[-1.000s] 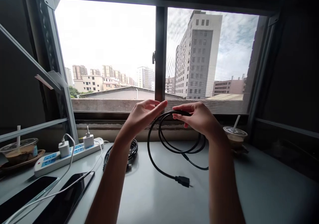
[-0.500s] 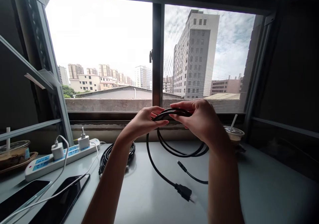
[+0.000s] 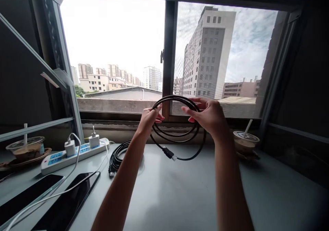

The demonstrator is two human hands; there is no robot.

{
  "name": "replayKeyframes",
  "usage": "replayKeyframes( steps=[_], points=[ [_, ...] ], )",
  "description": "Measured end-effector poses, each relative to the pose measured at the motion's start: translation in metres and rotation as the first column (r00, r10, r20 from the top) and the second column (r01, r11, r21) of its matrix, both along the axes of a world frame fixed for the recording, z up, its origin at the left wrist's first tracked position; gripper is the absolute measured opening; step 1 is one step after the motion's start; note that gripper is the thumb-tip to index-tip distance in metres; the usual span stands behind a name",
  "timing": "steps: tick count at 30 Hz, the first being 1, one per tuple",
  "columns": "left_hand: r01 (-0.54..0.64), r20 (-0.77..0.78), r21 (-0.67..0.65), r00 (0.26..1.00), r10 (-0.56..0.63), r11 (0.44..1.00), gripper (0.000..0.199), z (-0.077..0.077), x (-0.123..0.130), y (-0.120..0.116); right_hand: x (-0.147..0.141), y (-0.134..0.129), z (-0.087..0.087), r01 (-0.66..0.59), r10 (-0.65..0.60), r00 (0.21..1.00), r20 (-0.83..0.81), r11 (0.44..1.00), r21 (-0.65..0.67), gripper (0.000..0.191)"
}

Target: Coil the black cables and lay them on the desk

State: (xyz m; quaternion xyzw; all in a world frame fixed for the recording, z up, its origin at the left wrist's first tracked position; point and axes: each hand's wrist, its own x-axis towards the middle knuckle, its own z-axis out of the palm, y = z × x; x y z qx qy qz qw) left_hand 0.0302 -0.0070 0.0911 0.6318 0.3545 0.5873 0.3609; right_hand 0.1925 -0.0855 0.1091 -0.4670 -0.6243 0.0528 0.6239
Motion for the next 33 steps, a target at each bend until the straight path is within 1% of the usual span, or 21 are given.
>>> replayKeyframes(
  steps=[2, 4, 6, 8, 9, 11, 13, 14, 16, 18, 20, 21, 23, 24, 27, 28, 29, 30, 31, 32, 33],
  points=[
    [0.010, 0.068, -0.033, 0.998, -0.008, 0.999, 0.043, 0.001, 0.000, 0.000, 0.000, -0.001, -0.002, 0.111, -0.110, 0.992, 0.060, 0.994, -0.012, 0.038],
    [0.039, 0.134, -0.043, 0.990, -0.033, 0.998, 0.045, 0.003, 0.000, -0.004, -0.006, -0.006, -0.002, 0.142, -0.141, 0.982, 0.128, 0.990, -0.003, 0.027],
    [0.107, 0.195, -0.067, 0.976, -0.092, 0.992, 0.048, 0.007, 0.000, -0.010, -0.014, -0.008, -0.001, 0.038, -0.035, 0.991, 0.127, 0.999, -0.027, 0.022],
    [0.228, 0.245, -0.093, 0.949, -0.200, 0.969, 0.049, 0.011, -0.002, -0.014, -0.020, -0.005, 0.000, -0.079, 0.083, 0.994, 0.065, 0.994, -0.073, 0.025],
    [0.302, 0.262, -0.099, 0.927, -0.268, 0.948, 0.048, 0.012, -0.002, -0.015, -0.022, -0.004, 0.001, -0.100, 0.103, 0.994, 0.034, 0.992, -0.081, 0.027],
    [0.433, 0.289, -0.108, 0.875, -0.388, 0.895, 0.045, 0.012, 0.000, -0.012, -0.023, -0.003, 0.002, -0.067, 0.067, 0.998, -0.003, 0.996, -0.051, 0.025],
    [0.521, 0.323, -0.122, 0.826, -0.462, 0.845, 0.040, 0.005, 0.008, -0.006, -0.023, -0.007, 0.005, -0.044, 0.044, 0.999, -0.027, 0.999, 0.008, 0.022],
    [0.546, 0.335, -0.135, 0.811, -0.480, 0.827, 0.038, -0.001, 0.015, -0.002, -0.023, -0.011, 0.006, -0.062, 0.064, 0.997, -0.043, 0.998, 0.031, 0.021],
    [0.543, 0.302, -0.174, 0.823, -0.480, 0.821, 0.032, -0.017, 0.032, 0.005, -0.024, -0.020, 0.008, -0.113, 0.116, 0.991, -0.071, 0.992, 0.053, 0.019],
    [0.498, 0.154, -0.254, 0.867, -0.474, 0.829, 0.025, -0.034, 0.051, 0.008, -0.025, -0.026, 0.010, -0.109, 0.119, 0.987, -0.107, 0.989, 0.098, 0.017],
    [0.496, 0.021, -0.349, 0.852, -0.523, 0.795, 0.029, -0.047, 0.065, 0.008, -0.023, -0.025, 0.009, -0.070, 0.097, 0.983, -0.157, 0.983, 0.170, 0.015],
    [0.510, -0.019, -0.399, 0.827, -0.563, 0.762, 0.035, -0.051, 0.069, 0.007, -0.021, -0.024, 0.009, -0.050, 0.088, 0.979, -0.183, 0.978, 0.200, 0.014],
    [0.559, -0.052, -0.511, 0.738, -0.673, 0.653, 0.048, -0.053, 0.071, 0.007, -0.016, -0.019, 0.008, -0.013, 0.068, 0.969, -0.238, 0.974, 0.228, 0.013],
    [0.587, -0.066, -0.569, 0.665, -0.744, 0.576, 0.054, -0.051, 0.070, 0.007, -0.013, -0.018, 0.008, 0.002, 0.059, 0.962, -0.265, 0.975, 0.224, 0.014],
    [0.651, -0.060, -0.700, 0.355, -0.933, 0.292, 0.064, -0.042, 0.061, 0.007, -0.004, -0.018, 0.008, 0.025, 0.058, 0.932, -0.358, 0.974, 0.224, 0.019],
    [0.666, -0.038, -0.709, 0.291, -0.956, 0.232, 0.064, -0.039, 0.058, 0.006, -0.001, -0.019, 0.009, 0.009, 0.087, 0.921, -0.379, 0.970, 0.243, 0.021],
    [0.682, -0.013, -0.703, 0.272, -0.962, 0.202, 0.062, -0.035, 0.056, 0.004, 0.001, -0.021, 0.009, -0.018, 0.128, 0.911, -0.392, 0.962, 0.272, 0.023],
    [0.699, 0.011, -0.683, 0.299, -0.954, 0.211, 0.058, -0.033, 0.054, 0.001, 0.004, -0.022, 0.010, -0.050, 0.178, 0.899, -0.401, 0.950, 0.309, 0.024],
    [0.717, 0.032, -0.645, 0.373, -0.927, 0.266, 0.052, -0.030, 0.054, -0.002, 0.008, -0.023, 0.010, -0.080, 0.229, 0.882, -0.411, 0.934, 0.349, 0.022],
    [0.726, 0.046, -0.588, 0.470, -0.882, 0.356, 0.045, -0.027, 0.054, -0.006, 0.011, -0.023, 0.011, -0.101, 0.275, 0.861, -0.428, 0.917, 0.387, 0.019],
    [0.716, 0.052, -0.514, 0.576, -0.815, 0.473, 0.038, -0.025, 0.054, -0.011, 0.015, -0.022, 0.011, -0.113, 0.311, 0.834, -0.456, 0.905, 0.410, 0.013]
  ],
)
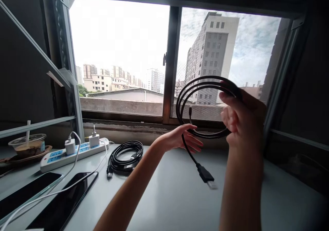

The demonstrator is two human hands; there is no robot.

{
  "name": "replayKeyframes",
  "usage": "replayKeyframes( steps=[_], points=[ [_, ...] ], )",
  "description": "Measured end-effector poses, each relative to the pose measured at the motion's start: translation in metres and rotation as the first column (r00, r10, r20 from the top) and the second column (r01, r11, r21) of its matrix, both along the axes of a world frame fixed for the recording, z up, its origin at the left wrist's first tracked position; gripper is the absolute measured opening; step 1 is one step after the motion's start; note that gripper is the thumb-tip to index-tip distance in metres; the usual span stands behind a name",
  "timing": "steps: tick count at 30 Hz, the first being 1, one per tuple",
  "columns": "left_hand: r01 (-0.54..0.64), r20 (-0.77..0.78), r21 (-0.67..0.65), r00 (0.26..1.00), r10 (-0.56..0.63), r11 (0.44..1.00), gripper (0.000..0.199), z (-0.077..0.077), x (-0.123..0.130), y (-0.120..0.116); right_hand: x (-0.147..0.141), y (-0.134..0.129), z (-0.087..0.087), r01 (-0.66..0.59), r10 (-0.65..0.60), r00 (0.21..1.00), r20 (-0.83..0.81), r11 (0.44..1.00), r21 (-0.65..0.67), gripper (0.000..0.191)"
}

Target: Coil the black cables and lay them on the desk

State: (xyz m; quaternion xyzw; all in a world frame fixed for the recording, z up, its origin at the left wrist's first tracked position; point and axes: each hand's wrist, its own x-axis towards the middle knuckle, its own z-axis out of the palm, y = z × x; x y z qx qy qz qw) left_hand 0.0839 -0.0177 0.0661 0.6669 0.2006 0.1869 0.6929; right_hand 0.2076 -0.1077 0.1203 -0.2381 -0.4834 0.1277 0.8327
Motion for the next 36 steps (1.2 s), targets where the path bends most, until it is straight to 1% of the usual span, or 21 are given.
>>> replayKeyframes(
  steps=[1, 2, 3, 4, 5, 6, 7, 9, 11, 12, 13, 15, 18, 20, 21, 24, 29, 31, 32, 33, 36],
  points=[
    [-0.133, 0.078, 0.056, 0.989, 0.128, 0.990, 0.033, 0.002, 0.000, -0.004, 0.004, 0.003, 0.000, -0.035, 0.035, 0.998, -0.045, 0.999, -0.004, 0.009],
    [-0.255, 0.153, 0.115, 0.960, 0.236, 0.960, 0.029, 0.004, 0.000, -0.008, 0.008, 0.006, 0.000, -0.072, 0.069, 0.994, -0.090, 0.997, -0.027, 0.012],
    [-0.359, 0.223, 0.169, 0.921, 0.319, 0.918, 0.026, 0.006, 0.000, -0.011, 0.012, 0.011, -0.001, -0.110, 0.101, 0.987, -0.128, 0.992, -0.061, 0.017],
    [-0.439, 0.277, 0.212, 0.884, 0.377, 0.873, 0.025, 0.008, -0.001, -0.013, 0.015, 0.017, -0.003, -0.145, 0.129, 0.979, -0.155, 0.984, -0.099, 0.020],
    [-0.490, 0.312, 0.243, 0.857, 0.411, 0.837, 0.026, 0.009, -0.002, -0.014, 0.018, 0.023, -0.004, -0.169, 0.146, 0.975, -0.168, 0.977, -0.128, 0.021],
    [-0.519, 0.335, 0.258, 0.839, 0.428, 0.815, 0.029, 0.011, -0.004, -0.014, 0.020, 0.029, -0.006, -0.176, 0.151, 0.974, -0.168, 0.973, -0.147, 0.018],
    [-0.528, 0.354, 0.254, 0.830, 0.430, 0.810, 0.033, 0.012, -0.006, -0.013, 0.021, 0.035, -0.008, -0.163, 0.139, 0.979, -0.150, 0.974, -0.158, 0.015],
    [-0.517, 0.405, 0.214, 0.819, 0.407, 0.829, 0.037, 0.015, -0.011, -0.010, 0.022, 0.042, -0.011, -0.076, 0.066, 0.996, -0.058, 0.981, -0.180, 0.026],
    [-0.499, 0.487, 0.166, 0.791, 0.370, 0.850, 0.033, 0.018, -0.016, -0.009, 0.021, 0.043, -0.013, 0.042, -0.028, 0.997, 0.074, 0.979, -0.200, 0.038],
    [-0.508, 0.531, 0.149, 0.765, 0.365, 0.849, 0.030, 0.021, -0.019, -0.010, 0.020, 0.043, -0.014, 0.093, -0.066, 0.989, 0.133, 0.975, -0.201, 0.042],
    [-0.527, 0.565, 0.140, 0.738, 0.369, 0.838, 0.026, 0.023, -0.022, -0.012, 0.019, 0.042, -0.014, 0.128, -0.092, 0.978, 0.185, 0.973, -0.194, 0.046],
    [-0.585, 0.601, 0.148, 0.693, 0.398, 0.797, 0.021, 0.029, -0.028, -0.017, 0.015, 0.039, -0.013, 0.164, -0.117, 0.956, 0.267, 0.974, -0.159, 0.054],
    [-0.665, 0.602, 0.217, 0.668, 0.438, 0.715, 0.016, 0.036, -0.037, -0.025, 0.009, 0.036, -0.011, 0.153, -0.117, 0.923, 0.367, 0.986, -0.072, 0.059],
    [-0.679, 0.585, 0.249, 0.674, 0.451, 0.691, 0.016, 0.039, -0.041, -0.029, 0.005, 0.036, -0.011, 0.131, -0.108, 0.902, 0.419, 0.991, -0.028, 0.055],
    [-0.674, 0.576, 0.248, 0.680, 0.454, 0.696, 0.016, 0.040, -0.042, -0.031, 0.003, 0.036, -0.011, 0.127, -0.108, 0.892, 0.439, 0.992, -0.014, 0.050],
    [-0.647, 0.574, 0.195, 0.685, 0.449, 0.737, 0.015, 0.042, -0.044, -0.033, 0.000, 0.037, -0.012, 0.142, -0.131, 0.875, 0.466, 0.990, 0.011, 0.036],
    [-0.628, 0.655, 0.076, 0.617, 0.436, 0.774, 0.011, 0.041, -0.040, -0.035, -0.001, 0.037, -0.011, 0.124, -0.118, 0.883, 0.454, 0.992, 0.018, 0.032],
    [-0.634, 0.669, 0.060, 0.599, 0.440, 0.771, 0.010, 0.040, -0.036, -0.037, -0.002, 0.036, -0.010, 0.134, -0.145, 0.893, 0.425, 0.989, 0.055, 0.026],
    [-0.643, 0.668, 0.074, 0.600, 0.440, 0.762, 0.010, 0.039, -0.034, -0.039, -0.003, 0.036, -0.009, 0.151, -0.170, 0.899, 0.404, 0.985, 0.079, 0.023],
    [-0.648, 0.659, 0.103, 0.613, 0.437, 0.754, 0.011, 0.039, -0.032, -0.041, -0.003, 0.035, -0.008, 0.169, -0.195, 0.903, 0.383, 0.980, 0.101, 0.021],
    [-0.623, 0.585, 0.208, 0.697, 0.415, 0.754, 0.020, 0.037, -0.026, -0.049, 0.001, 0.034, -0.008, 0.214, -0.247, 0.896, 0.368, 0.968, 0.130, 0.018]
  ],
)
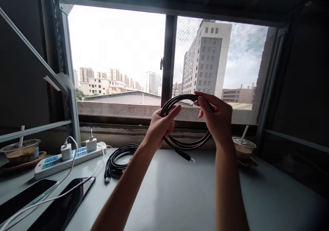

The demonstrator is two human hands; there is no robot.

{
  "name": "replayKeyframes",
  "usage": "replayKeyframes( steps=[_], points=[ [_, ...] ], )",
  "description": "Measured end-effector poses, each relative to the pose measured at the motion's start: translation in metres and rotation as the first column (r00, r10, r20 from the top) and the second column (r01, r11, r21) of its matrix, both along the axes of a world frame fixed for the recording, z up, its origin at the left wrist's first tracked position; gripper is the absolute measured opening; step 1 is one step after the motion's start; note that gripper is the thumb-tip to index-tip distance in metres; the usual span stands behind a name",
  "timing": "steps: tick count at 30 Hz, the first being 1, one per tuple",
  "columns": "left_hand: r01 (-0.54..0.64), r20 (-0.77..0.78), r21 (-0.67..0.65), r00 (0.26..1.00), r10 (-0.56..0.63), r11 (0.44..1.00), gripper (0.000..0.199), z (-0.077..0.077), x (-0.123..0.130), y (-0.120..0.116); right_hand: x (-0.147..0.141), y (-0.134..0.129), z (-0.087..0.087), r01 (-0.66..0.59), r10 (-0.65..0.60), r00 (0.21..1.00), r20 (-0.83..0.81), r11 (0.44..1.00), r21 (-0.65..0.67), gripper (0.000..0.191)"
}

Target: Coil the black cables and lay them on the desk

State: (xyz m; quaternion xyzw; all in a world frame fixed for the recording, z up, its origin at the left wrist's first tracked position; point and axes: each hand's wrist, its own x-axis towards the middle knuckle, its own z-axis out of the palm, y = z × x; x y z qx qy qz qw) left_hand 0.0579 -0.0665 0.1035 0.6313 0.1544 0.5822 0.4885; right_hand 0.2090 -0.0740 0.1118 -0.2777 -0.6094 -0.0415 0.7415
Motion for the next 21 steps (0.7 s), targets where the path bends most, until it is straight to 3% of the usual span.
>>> replayKeyframes(
  steps=[3, 11, 15, 18, 21],
  points=[
    [0.048, -0.057, -0.030, 0.997, -0.050, 0.998, 0.027, 0.000, 0.004, -0.005, 0.006, 0.000, -0.001, 0.037, -0.037, 0.999, 0.029, 0.999, 0.027, 0.018],
    [0.102, 0.007, -0.090, 0.995, -0.102, 0.991, 0.050, -0.005, 0.007, 0.001, 0.000, 0.003, -0.003, 0.186, -0.198, 0.974, 0.113, 0.977, 0.108, 0.021],
    [0.042, -0.001, -0.084, 0.999, -0.042, 0.996, 0.054, -0.005, 0.004, 0.004, -0.002, 0.008, -0.003, 0.148, -0.157, 0.986, 0.064, 0.982, 0.118, 0.018],
    [-0.055, 0.032, -0.096, 0.998, 0.059, 0.994, 0.058, -0.002, 0.000, 0.005, -0.005, 0.012, -0.003, 0.204, -0.213, 0.975, 0.061, 0.971, 0.120, 0.017],
    [-0.128, 0.050, -0.079, 0.990, 0.132, 0.989, 0.059, 0.000, -0.005, 0.007, -0.008, 0.015, -0.004, 0.252, -0.253, 0.966, 0.052, 0.967, 0.027, 0.023]
  ],
)
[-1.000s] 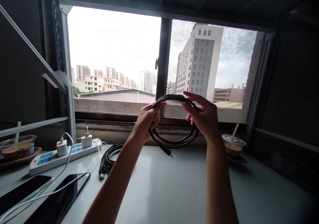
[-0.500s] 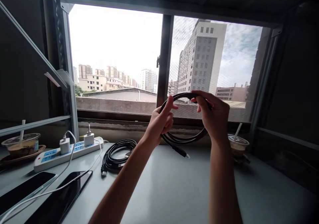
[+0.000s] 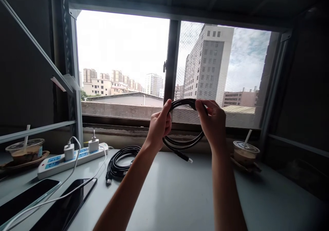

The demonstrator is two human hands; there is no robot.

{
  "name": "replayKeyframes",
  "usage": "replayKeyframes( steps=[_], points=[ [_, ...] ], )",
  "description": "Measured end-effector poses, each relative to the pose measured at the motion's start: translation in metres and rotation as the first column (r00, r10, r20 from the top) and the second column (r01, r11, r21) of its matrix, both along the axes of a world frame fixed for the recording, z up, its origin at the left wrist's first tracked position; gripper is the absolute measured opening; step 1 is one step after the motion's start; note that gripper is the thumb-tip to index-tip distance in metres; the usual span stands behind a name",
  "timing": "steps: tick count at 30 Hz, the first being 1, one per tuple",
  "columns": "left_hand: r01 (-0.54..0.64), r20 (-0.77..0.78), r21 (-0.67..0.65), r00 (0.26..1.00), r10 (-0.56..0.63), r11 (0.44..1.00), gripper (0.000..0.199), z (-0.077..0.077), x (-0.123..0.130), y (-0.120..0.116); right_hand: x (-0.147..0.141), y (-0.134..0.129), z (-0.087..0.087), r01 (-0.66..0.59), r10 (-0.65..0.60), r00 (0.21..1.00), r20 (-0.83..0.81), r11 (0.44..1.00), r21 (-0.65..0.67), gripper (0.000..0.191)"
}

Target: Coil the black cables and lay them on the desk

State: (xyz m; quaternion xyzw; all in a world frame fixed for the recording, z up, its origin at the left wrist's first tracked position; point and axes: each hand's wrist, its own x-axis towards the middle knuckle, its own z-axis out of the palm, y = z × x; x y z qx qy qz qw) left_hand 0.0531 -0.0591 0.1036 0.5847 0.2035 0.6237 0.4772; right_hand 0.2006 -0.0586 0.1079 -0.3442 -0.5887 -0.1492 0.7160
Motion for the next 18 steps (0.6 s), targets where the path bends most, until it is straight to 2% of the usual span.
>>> replayKeyframes(
  steps=[5, 11, 14, 18],
  points=[
    [-0.092, 0.006, 0.038, 0.996, 0.091, 0.995, 0.058, 0.001, -0.007, 0.007, -0.005, -0.003, -0.001, -0.043, 0.037, 0.999, -0.033, 0.977, -0.211, 0.037],
    [-0.232, 0.083, 0.109, 0.971, 0.224, 0.967, 0.057, 0.001, -0.008, 0.006, -0.001, -0.014, 0.001, -0.103, 0.091, 0.994, -0.056, 0.962, -0.255, 0.035],
    [-0.289, 0.098, 0.172, 0.956, 0.275, 0.942, 0.058, 0.002, -0.002, -0.005, 0.005, -0.015, 0.002, -0.220, 0.204, 0.975, -0.087, 0.942, -0.253, 0.033],
    [-0.352, 0.107, 0.307, 0.936, 0.336, 0.884, 0.055, 0.003, 0.002, -0.017, 0.012, -0.017, 0.002, -0.436, 0.410, 0.899, -0.152, 0.867, -0.242, 0.030]
  ],
)
